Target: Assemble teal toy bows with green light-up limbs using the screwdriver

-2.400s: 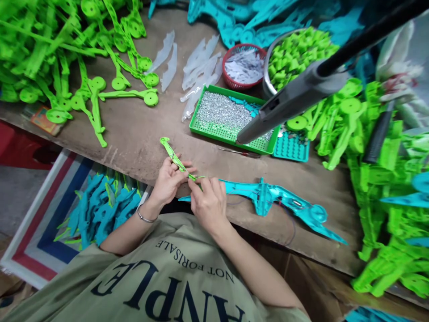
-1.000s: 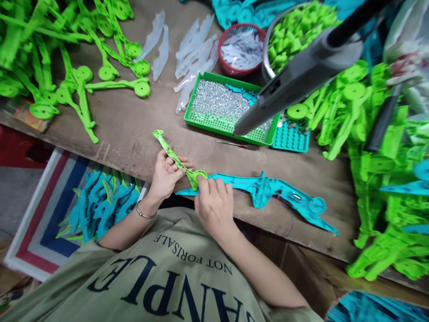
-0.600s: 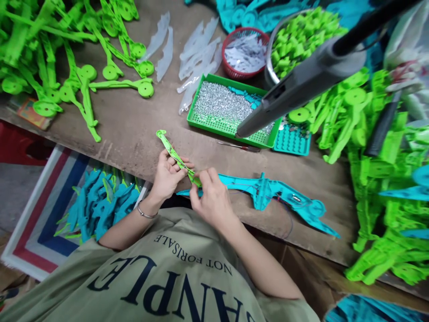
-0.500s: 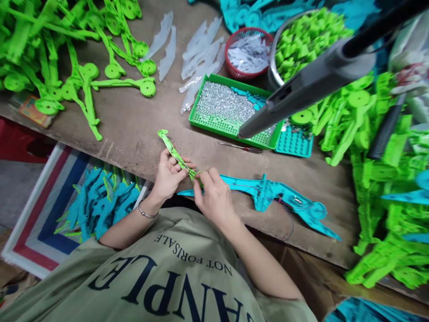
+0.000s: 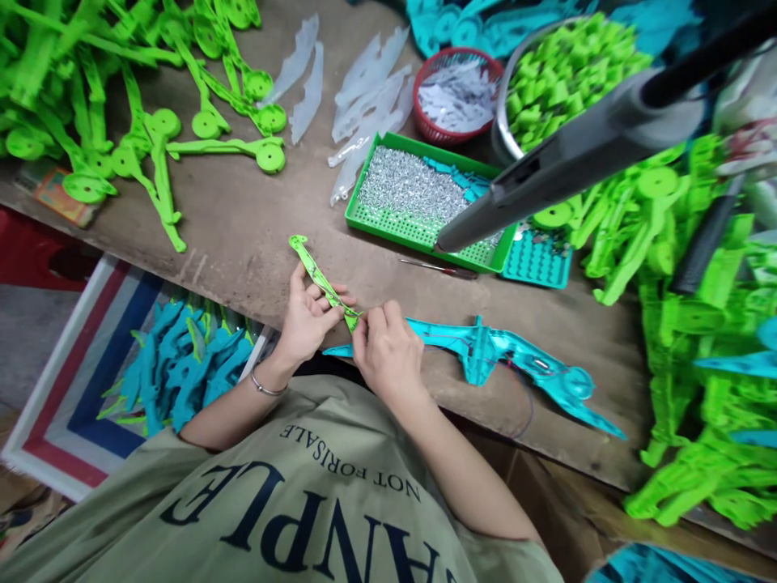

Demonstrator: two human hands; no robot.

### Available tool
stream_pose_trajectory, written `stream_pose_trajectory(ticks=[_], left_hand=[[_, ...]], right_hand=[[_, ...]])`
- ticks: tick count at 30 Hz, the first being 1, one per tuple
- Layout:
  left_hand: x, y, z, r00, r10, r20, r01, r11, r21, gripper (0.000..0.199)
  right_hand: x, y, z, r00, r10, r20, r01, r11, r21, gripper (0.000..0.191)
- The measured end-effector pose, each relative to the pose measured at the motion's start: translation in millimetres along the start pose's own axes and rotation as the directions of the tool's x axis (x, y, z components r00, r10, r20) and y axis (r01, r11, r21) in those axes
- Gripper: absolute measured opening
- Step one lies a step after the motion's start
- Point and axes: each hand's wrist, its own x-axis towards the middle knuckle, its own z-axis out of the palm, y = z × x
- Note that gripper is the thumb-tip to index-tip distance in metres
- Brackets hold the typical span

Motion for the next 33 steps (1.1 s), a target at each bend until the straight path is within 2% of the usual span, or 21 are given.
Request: stream_pose_trajectory(ticks=[3, 6, 9, 11, 16, 19, 21, 23, 25, 26, 28, 29, 31, 33], left_hand=[[-0.9, 0.8, 1.0, 1.000, 0.000, -0.014, 0.000, 1.000, 0.001, 0.119], [-1.6, 1.8, 2.4, 0.999, 0.007, -0.047, -0.008, 1.000, -0.001, 0.124], [-2.1, 2.9, 3.3, 0.998, 0.028, -0.058, -0.027, 1.000, 0.011, 0.126], [-2.5, 3.6, 3.7, 0.998, 0.039, -0.058, -0.037, 0.999, 0.025, 0.124], [-2.8, 3.7, 3.9, 0.998, 0.042, -0.048, -0.039, 0.997, 0.063, 0.119], [-1.4, 5.6, -1.0, 0.998, 0.046, -0.034, -0.042, 0.992, 0.119, 0.117], [-0.9, 10.9, -7.7, 0.998, 0.056, -0.021, -0.049, 0.967, 0.250, 0.114], [-2.6, 19.6, -14.9, 0.992, 0.127, -0.004, -0.108, 0.864, 0.492, 0.102], [-7.5, 28.5, -19.1, 0.954, 0.295, 0.054, -0.237, 0.633, 0.737, 0.079], [-11.3, 31.6, -19.4, 0.914, 0.386, 0.125, -0.318, 0.490, 0.811, 0.067], [-20.4, 32.6, -16.2, 0.801, 0.488, 0.346, -0.504, 0.239, 0.830, 0.054], [-25.1, 30.4, -13.4, 0.745, 0.482, 0.461, -0.591, 0.154, 0.792, 0.053], [-33.6, 21.6, -7.7, 0.670, 0.413, 0.617, -0.700, 0.074, 0.710, 0.058], [-38.9, 10.8, -4.6, 0.655, 0.359, 0.665, -0.723, 0.041, 0.690, 0.060]], right_hand=[[0.6, -2.8, 0.5, 1.000, -0.026, -0.013, 0.025, 0.997, -0.070, 0.023], [-2.0, -4.0, -4.9, 0.992, -0.127, 0.001, 0.126, 0.984, -0.129, 0.025], [-8.6, -2.5, -12.9, 0.980, -0.199, 0.016, 0.200, 0.974, -0.106, 0.020], [-13.5, 1.1, -16.5, 0.979, -0.202, 0.010, 0.202, 0.978, -0.045, 0.018], [-16.7, 17.3, -16.6, 0.999, -0.043, -0.034, 0.049, 0.972, 0.229, 0.016], [-12.4, 23.8, -13.5, 0.999, 0.050, -0.017, -0.043, 0.961, 0.272, 0.015], [-8.9, 25.0, -11.1, 0.997, 0.079, 0.009, -0.079, 0.963, 0.258, 0.017], [-5.5, 24.9, -9.1, 0.995, 0.097, 0.035, -0.103, 0.967, 0.234, 0.016], [-2.4, 24.5, -7.7, 0.991, 0.113, 0.065, -0.124, 0.969, 0.214, 0.015], [-0.9, 24.4, -7.3, 0.990, 0.119, 0.080, -0.133, 0.969, 0.207, 0.015], [1.2, 24.6, -7.0, 0.986, 0.127, 0.106, -0.146, 0.969, 0.201, 0.015], [1.9, 24.8, -7.2, 0.985, 0.129, 0.115, -0.150, 0.969, 0.199, 0.015], [2.5, 25.4, -8.1, 0.983, 0.130, 0.129, -0.154, 0.969, 0.196, 0.016], [2.3, 26.4, -9.3, 0.981, 0.122, 0.149, -0.151, 0.969, 0.197, 0.017]])
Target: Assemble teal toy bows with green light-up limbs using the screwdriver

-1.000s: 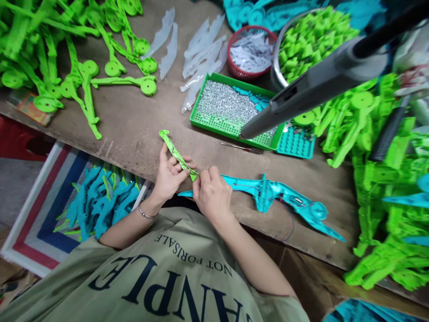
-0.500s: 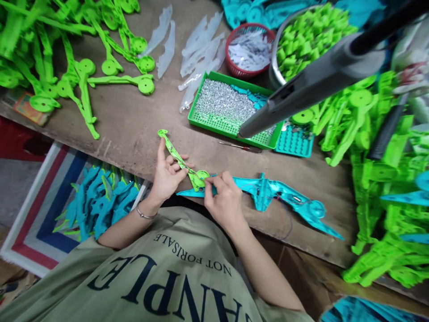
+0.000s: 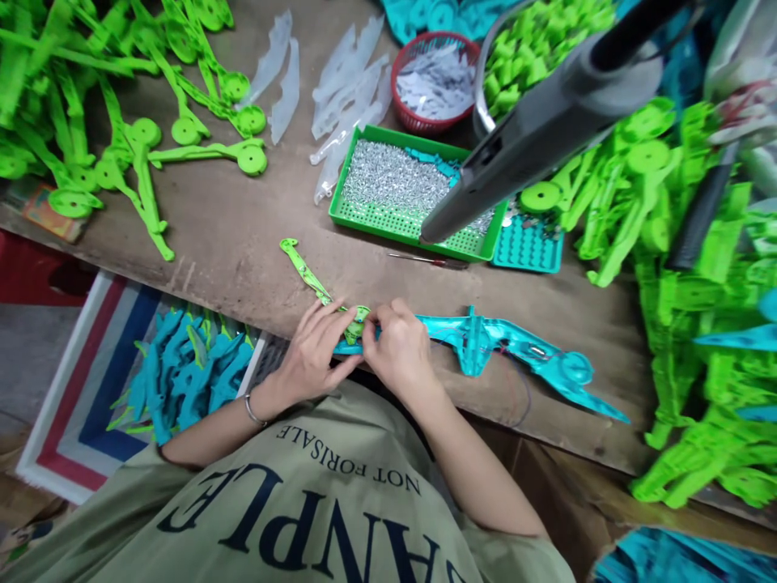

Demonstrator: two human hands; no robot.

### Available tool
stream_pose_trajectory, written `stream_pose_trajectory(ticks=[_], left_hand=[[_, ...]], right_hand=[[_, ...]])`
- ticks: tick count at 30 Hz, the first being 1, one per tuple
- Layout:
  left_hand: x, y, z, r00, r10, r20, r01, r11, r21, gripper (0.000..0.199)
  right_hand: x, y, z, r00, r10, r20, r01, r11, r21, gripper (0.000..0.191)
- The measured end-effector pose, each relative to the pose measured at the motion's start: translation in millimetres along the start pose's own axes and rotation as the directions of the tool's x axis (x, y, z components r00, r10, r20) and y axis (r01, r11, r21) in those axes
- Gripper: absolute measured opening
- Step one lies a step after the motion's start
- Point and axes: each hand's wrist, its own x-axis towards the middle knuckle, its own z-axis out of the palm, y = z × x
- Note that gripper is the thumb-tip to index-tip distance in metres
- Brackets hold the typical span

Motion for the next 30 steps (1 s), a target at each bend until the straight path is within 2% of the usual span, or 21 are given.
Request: stream_pose_trajectory(ticks=[4, 10, 14, 16, 19, 25, 30], left_hand=[[-8.7, -3.0, 12.4, 0.999, 0.037, -0.017, -0.036, 0.998, 0.057, 0.061], [-14.3, -14.3, 16.3, 0.997, 0.079, -0.001, -0.079, 0.991, 0.104, 0.061], [-14.7, -15.5, 16.8, 0.995, 0.101, 0.017, -0.103, 0.982, 0.161, 0.054], [-13.8, -14.7, 16.1, 0.994, 0.107, 0.020, -0.109, 0.975, 0.191, 0.052], [-11.2, -12.5, 14.0, 0.993, 0.116, 0.021, -0.118, 0.966, 0.231, 0.050], [-4.8, -3.5, 8.3, 0.991, 0.121, 0.064, -0.134, 0.944, 0.301, 0.044], [1.0, 9.6, 6.9, 0.991, 0.026, 0.128, -0.072, 0.925, 0.373, 0.045]], right_hand=[[-0.5, 1.6, -1.6, 0.999, -0.029, 0.029, 0.029, 1.000, 0.010, 0.018], [4.1, 2.5, -5.7, 0.998, -0.017, 0.068, 0.017, 1.000, -0.009, 0.014], [11.3, 7.7, -20.3, 0.981, -0.107, 0.159, 0.094, 0.992, 0.088, 0.012], [14.8, 12.0, -27.6, 0.968, -0.177, 0.180, 0.151, 0.977, 0.152, 0.011], [17.1, 18.1, -31.3, 0.959, -0.240, 0.148, 0.215, 0.962, 0.168, 0.013], [9.7, 25.5, -24.9, 0.977, -0.202, 0.066, 0.196, 0.977, 0.087, 0.011], [5.0, 26.8, -27.9, 0.965, -0.217, 0.146, 0.211, 0.976, 0.055, 0.014]])
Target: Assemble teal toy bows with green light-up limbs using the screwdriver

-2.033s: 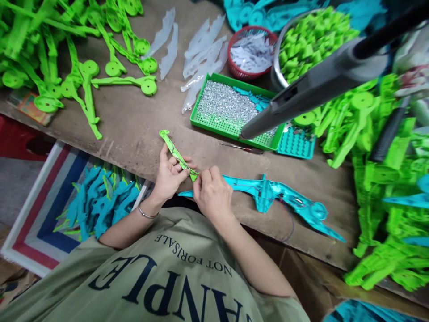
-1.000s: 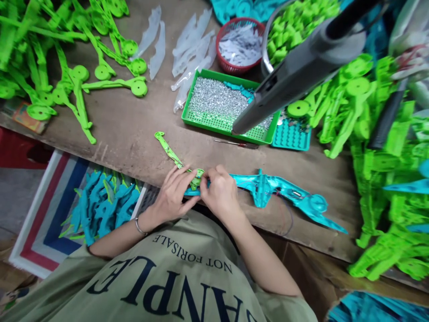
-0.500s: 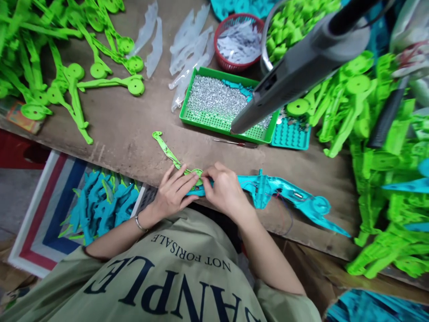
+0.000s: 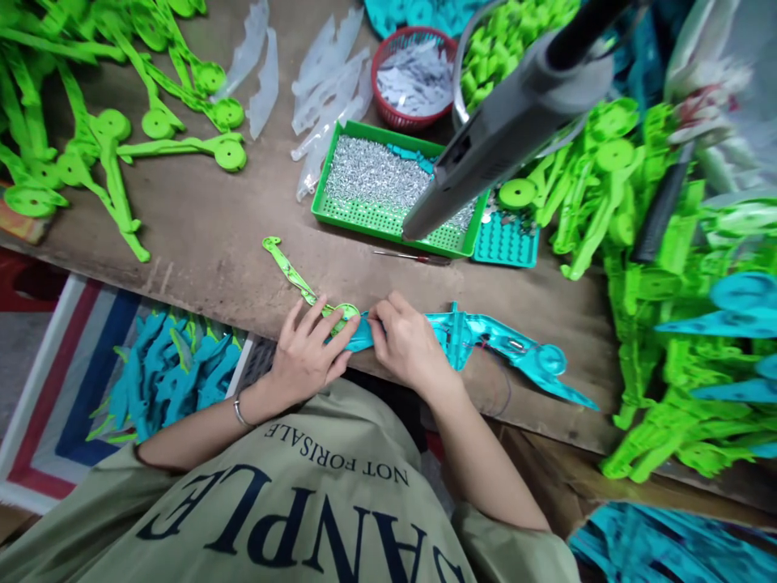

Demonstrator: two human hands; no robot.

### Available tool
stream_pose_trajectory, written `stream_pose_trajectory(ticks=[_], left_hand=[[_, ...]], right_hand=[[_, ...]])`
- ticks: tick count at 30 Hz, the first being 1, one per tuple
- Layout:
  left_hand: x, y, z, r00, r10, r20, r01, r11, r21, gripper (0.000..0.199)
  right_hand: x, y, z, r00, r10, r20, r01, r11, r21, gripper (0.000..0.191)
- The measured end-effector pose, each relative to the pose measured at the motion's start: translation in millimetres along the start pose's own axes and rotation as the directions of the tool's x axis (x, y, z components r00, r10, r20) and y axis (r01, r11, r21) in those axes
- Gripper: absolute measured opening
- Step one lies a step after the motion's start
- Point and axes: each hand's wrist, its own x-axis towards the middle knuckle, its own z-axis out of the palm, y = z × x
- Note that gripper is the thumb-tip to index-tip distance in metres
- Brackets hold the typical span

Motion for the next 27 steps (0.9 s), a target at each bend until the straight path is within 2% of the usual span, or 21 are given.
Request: stream_pose_trajectory(ticks=[4, 10, 16, 19, 24, 27], left_hand=[[6.0, 8.1, -3.3, 0.998, -0.031, 0.060, 0.028, 0.998, 0.057, 0.048], [13.2, 15.5, -9.8, 0.972, -0.075, 0.222, 0.061, 0.996, 0.073, 0.054], [16.6, 20.1, -10.8, 0.967, -0.107, 0.229, 0.105, 0.994, 0.021, 0.049], [16.8, 20.9, -11.1, 0.965, -0.126, 0.232, 0.128, 0.992, 0.005, 0.049], [17.0, 21.7, -13.3, 0.963, -0.117, 0.242, 0.115, 0.993, 0.024, 0.049], [17.7, 22.1, -14.4, 0.963, -0.111, 0.246, 0.103, 0.994, 0.048, 0.048]], right_hand=[[0.9, -0.2, -7.4, 0.997, 0.014, 0.070, -0.016, 0.999, 0.030, 0.019], [4.2, 7.9, -21.5, 0.987, -0.004, 0.160, -0.018, 0.990, 0.139, 0.027], [2.2, 13.4, -19.9, 0.990, 0.054, 0.127, -0.073, 0.986, 0.147, 0.017], [-0.3, 16.1, -17.1, 0.996, 0.004, 0.091, -0.014, 0.994, 0.107, 0.021], [-4.5, 21.1, -16.9, 0.993, -0.082, 0.090, 0.084, 0.996, -0.019, 0.026], [-5.8, 22.7, -16.6, 0.991, -0.116, 0.063, 0.118, 0.992, -0.041, 0.028]])
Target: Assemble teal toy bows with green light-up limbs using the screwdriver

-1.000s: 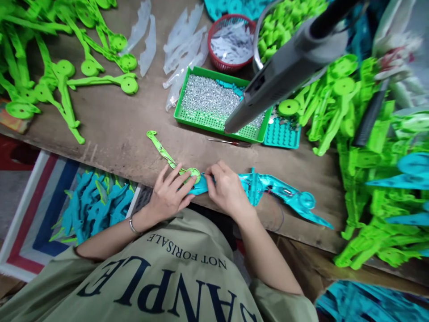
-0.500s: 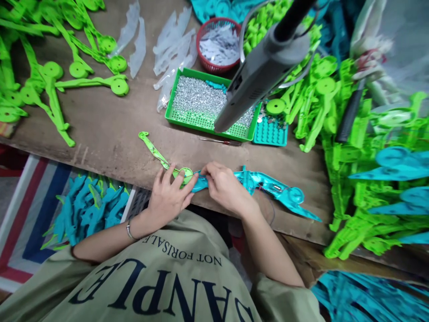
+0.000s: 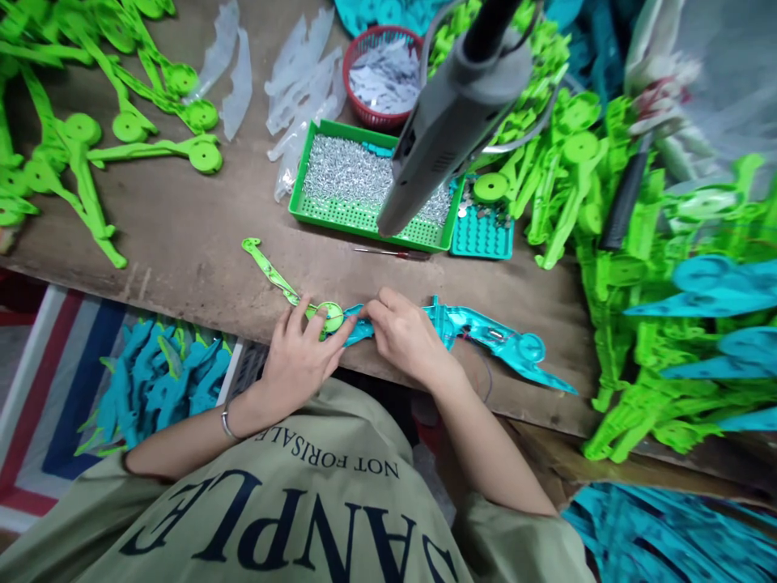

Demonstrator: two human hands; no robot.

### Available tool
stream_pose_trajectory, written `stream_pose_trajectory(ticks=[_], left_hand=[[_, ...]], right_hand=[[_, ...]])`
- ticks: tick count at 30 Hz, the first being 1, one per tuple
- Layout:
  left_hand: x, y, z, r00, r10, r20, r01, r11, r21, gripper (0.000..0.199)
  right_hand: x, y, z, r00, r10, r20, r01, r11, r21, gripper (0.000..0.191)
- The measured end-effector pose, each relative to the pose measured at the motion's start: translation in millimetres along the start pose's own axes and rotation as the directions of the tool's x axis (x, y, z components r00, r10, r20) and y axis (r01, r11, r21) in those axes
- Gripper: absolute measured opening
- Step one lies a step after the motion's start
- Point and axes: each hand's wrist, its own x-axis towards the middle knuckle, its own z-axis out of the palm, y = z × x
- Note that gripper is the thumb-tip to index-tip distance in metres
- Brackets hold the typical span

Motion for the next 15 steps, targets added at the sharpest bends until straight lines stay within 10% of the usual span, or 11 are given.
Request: stream_pose_trajectory(ticks=[15], left_hand=[[0.8, 0.3, -2.2, 1.000, -0.012, 0.019, 0.012, 1.000, 0.006, 0.051]], right_hand=[[-1.7, -1.1, -1.0, 0.999, 0.021, 0.032, -0.018, 0.995, -0.097, 0.031]])
